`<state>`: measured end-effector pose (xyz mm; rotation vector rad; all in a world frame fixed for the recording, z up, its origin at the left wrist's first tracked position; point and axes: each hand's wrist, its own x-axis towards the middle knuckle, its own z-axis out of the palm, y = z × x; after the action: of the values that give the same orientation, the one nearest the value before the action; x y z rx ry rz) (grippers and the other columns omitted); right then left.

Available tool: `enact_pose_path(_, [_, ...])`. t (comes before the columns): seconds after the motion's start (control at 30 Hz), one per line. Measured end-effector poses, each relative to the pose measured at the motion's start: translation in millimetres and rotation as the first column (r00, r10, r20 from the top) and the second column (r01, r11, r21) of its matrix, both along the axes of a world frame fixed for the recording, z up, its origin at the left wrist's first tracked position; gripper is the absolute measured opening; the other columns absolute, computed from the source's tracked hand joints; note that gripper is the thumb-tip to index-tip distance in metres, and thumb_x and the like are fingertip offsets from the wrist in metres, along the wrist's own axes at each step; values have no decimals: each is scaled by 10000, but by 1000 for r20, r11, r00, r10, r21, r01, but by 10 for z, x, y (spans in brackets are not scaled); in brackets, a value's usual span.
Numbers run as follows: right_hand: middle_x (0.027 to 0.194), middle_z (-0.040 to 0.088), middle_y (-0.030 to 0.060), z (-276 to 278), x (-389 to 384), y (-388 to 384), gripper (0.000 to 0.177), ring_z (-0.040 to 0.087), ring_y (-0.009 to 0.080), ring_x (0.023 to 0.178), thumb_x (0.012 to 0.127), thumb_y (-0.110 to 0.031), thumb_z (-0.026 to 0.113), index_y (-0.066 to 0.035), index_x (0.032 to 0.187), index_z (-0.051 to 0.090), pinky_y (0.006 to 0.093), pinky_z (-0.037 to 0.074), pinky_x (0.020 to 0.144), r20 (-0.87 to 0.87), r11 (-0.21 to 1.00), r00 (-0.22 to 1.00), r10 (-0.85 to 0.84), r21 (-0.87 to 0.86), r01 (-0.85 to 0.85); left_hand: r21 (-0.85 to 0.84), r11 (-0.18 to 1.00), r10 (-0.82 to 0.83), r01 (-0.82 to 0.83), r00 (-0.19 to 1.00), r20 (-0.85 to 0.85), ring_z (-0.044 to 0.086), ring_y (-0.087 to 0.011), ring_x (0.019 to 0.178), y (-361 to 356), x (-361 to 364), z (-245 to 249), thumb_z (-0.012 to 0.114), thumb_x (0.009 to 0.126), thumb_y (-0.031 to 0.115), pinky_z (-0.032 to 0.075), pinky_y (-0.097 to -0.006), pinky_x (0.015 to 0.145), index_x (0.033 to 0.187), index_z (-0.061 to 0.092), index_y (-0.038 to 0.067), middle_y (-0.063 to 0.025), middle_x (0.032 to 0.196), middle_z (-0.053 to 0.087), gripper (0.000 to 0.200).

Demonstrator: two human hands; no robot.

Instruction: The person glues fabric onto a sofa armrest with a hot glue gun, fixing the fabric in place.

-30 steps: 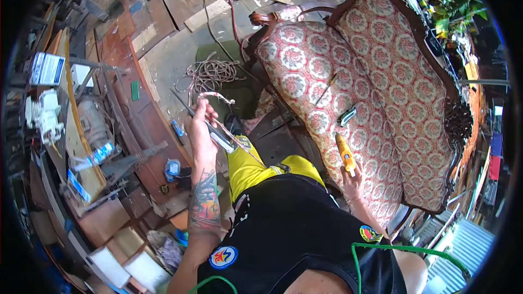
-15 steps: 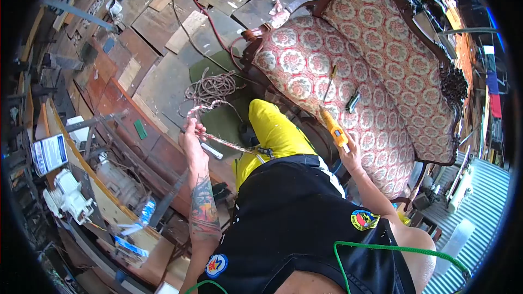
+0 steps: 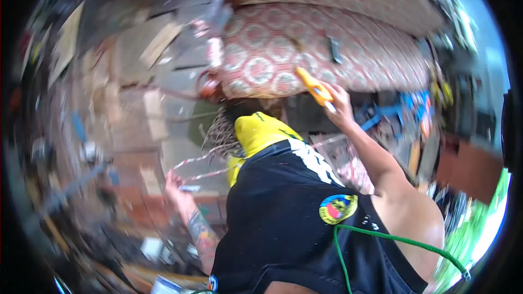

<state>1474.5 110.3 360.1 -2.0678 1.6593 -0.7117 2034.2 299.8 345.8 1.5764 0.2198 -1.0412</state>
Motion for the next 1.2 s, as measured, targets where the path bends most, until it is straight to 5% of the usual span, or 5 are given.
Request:
enact_pose_path(0.17, [1118, 684, 204, 23, 330, 9, 521, 654, 406, 1040, 796, -90, 746, -83, 1309, 657, 468, 522, 896, 90, 970, 983, -160, -168, 173, 73, 993, -97, 98, 995, -19, 512, -64, 622, -366, 686, -369, 546, 1058, 262, 405, -221, 518, 886, 555, 146, 57, 743, 537, 208])
enact_pose_path(0.3, [1049, 689, 178, 39, 520, 127, 527, 664, 387, 968, 806, -144, 790, -92, 1313, 654, 462, 525, 836, 105, 934, 962, -251, -234, 269, 106, 965, -236, 239, 971, -40, 513, -77, 598, -884, 881, -121, 563, 1049, 264, 419, -238, 502, 860, 566, 137, 45, 701, 542, 228])
enact_pose_path(0.63, [1200, 637, 129, 108, 1370, 731, 581, 622, 323, 1122, 826, -217, 801, -159, 1374, 620, 443, 485, 970, 177, 835, 870, -461, -245, 492, 131, 916, -392, 378, 914, 103, 432, -100, 527, -1802, 1814, 493, 525, 1056, 257, 354, -269, 485, 778, 525, 147, 45, 632, 471, 300])
enact_pose_path(0.67, [1218, 643, 129, 188, 1499, 767, 572, 604, 327, 1166, 834, -118, 788, -127, 1381, 620, 431, 477, 1023, 220, 836, 855, -469, -200, 510, 128, 911, -406, 392, 907, 112, 432, -100, 527, -1874, 1932, 558, 525, 1056, 257, 354, -269, 485, 778, 525, 147, 45, 632, 471, 300])
enact_pose_path(1.2, [1257, 613, 158, 457, 2846, 1245, 687, 585, 359, 1193, 759, 32, 709, -105, 1418, 573, 434, 482, 1045, 378, 690, 700, -606, -187, 699, 67, 840, -538, 538, 811, 229, 420, -82, 526, -2908, 3592, 905, 546, 1039, 208, 353, -243, 479, 814, 536, 129, 40, 650, 482, 238])
